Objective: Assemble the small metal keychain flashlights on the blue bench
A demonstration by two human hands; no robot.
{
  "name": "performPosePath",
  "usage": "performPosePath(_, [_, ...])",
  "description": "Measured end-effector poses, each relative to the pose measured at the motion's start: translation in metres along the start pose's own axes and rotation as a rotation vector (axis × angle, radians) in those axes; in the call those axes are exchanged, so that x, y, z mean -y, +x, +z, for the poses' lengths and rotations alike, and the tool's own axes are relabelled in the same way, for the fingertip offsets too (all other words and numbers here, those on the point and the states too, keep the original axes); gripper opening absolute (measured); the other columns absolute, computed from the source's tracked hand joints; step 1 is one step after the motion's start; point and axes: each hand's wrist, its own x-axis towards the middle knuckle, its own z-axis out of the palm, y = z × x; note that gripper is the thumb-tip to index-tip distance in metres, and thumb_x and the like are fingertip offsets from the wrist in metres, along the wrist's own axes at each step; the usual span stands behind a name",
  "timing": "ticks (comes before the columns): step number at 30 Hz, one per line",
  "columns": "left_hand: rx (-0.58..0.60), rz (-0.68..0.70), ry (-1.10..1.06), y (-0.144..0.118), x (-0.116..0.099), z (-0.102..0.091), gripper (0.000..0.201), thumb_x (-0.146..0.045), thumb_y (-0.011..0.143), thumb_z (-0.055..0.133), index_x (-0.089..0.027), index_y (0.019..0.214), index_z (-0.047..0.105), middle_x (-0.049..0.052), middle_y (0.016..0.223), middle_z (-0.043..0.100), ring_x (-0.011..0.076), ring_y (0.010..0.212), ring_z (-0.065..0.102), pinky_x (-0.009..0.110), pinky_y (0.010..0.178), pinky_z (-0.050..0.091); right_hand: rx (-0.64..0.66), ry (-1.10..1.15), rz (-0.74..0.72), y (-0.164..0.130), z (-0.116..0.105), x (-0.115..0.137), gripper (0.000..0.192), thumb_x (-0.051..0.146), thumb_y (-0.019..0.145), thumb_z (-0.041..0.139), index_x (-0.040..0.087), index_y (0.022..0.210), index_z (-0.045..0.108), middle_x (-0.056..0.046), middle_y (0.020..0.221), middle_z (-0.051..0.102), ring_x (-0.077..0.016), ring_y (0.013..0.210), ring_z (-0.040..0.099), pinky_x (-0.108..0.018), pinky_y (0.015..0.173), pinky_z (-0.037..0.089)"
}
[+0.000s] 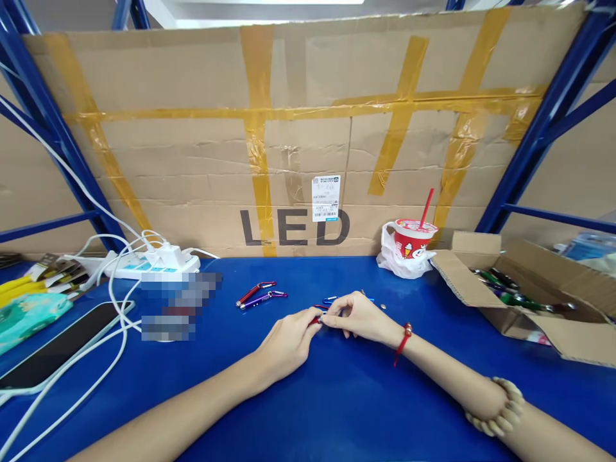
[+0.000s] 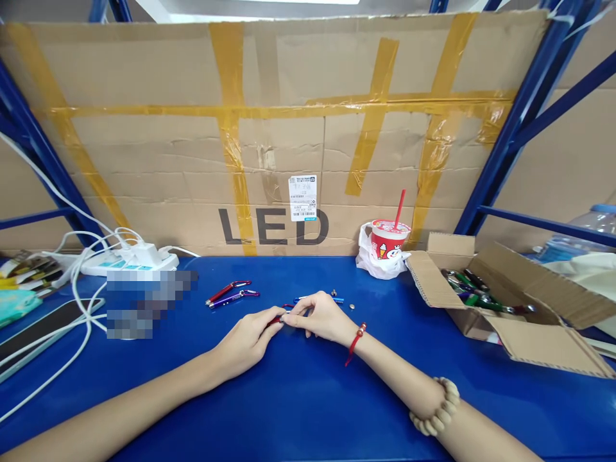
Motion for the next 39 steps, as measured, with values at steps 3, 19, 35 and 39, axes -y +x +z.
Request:
performPosePath(3, [-0.021,-0.027,-0.003,0.001,0.0,-0.001,0.02,-0.023,0.09,0.032,-0.021,0.097,0.051,0.001,0.095,0.061,0.0154,0.084,0.057,0.024,0.071,0.041,-0.059,-0.016,-0.029,-0.001,0.001,0.003,0.04,0.052,0.065,0.063,0.012,0.069,0.065,-0.003,0.062,0.064,-0.0063,0.039,0.049,-0.017,0.038,0.036])
performPosePath(19, [0.006,-0.002,-0.022,0.001,-0.004,-0.002,0.018,-0.021,0.09,0.03,-0.02,0.08,0.044,-0.002,0.077,0.054,0.012,0.068,0.049,0.021,0.061,0.034,-0.186,-0.346,-0.453,-0.002,-0.009,0.006,0.028,0.049,0.067,0.064,0.021,0.07,0.071,0.0,0.071,0.063,-0.0103,0.061,0.056,-0.019,0.054,0.039])
performPosePath(35, [0.05,0.067,-0.036,-0.001,0.001,0.004,0.009,-0.02,0.088,0.032,-0.02,0.082,0.039,-0.002,0.074,0.051,0.0124,0.065,0.046,0.023,0.06,0.032,-0.145,-0.176,-0.456,0.001,-0.002,-0.007,0.037,0.054,0.06,0.066,0.018,0.066,0.07,0.0,0.067,0.058,-0.0055,0.043,0.048,-0.018,0.041,0.037])
performPosePath(39, [0.041,0.08,-0.069,-0.003,0.004,0.005,0.01,-0.019,0.088,0.028,-0.021,0.082,0.036,-0.004,0.065,0.043,0.0117,0.056,0.038,0.022,0.055,0.029,-0.194,-0.115,-0.403,-0.002,0.004,-0.003,0.035,0.051,0.06,0.068,0.017,0.065,0.069,0.001,0.066,0.057,-0.0043,0.039,0.046,-0.018,0.039,0.038])
